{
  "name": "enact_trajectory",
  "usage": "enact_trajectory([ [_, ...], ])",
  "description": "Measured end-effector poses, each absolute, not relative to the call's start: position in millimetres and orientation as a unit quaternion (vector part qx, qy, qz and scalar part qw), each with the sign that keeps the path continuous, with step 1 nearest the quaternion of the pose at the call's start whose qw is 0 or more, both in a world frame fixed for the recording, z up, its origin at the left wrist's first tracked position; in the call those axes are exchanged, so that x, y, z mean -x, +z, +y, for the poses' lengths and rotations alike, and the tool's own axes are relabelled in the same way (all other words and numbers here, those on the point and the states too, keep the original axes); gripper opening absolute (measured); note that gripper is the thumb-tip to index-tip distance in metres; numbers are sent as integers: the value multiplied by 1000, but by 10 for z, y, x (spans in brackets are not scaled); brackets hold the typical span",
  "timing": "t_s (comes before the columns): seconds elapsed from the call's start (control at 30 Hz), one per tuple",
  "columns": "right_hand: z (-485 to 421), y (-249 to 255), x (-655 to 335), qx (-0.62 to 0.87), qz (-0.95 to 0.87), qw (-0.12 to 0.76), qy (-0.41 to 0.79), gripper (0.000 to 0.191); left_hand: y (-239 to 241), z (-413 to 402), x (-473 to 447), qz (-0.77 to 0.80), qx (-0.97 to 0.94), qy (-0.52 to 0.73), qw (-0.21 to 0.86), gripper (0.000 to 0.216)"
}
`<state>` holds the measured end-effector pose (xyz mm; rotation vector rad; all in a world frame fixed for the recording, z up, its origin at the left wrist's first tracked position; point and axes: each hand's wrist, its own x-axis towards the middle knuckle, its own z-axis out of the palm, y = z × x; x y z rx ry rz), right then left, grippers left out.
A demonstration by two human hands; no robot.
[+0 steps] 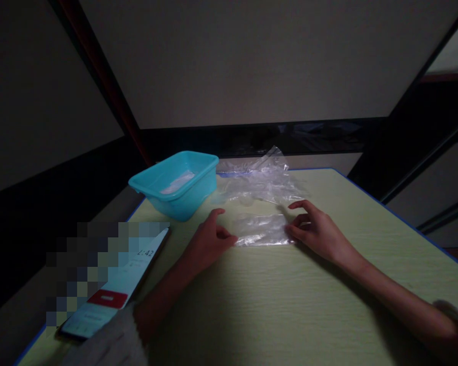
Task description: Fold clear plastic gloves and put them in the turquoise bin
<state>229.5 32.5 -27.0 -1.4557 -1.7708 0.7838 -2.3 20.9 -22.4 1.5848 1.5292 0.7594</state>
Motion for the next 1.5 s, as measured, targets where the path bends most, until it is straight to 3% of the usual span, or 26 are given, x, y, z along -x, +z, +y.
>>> enact_trajectory([
  [0.4, 302, -291, -2322, 555, -739, 318, 211, 30, -323, 225, -25, 600, -637, 323, 360, 67],
  [0.63, 406, -317, -2417, 557, -707, 370, 229, 21, -313, 226, -43, 607, -636, 313, 359, 66],
  [0.93, 688, -357, -2358, 552, -762, 276, 196, 12, -314, 231, -45, 611, -629, 323, 355, 65],
  [1.5, 669, -348, -2344, 557, -761, 274, 189, 9, -279, 221, -49, 609, -629, 320, 363, 65],
])
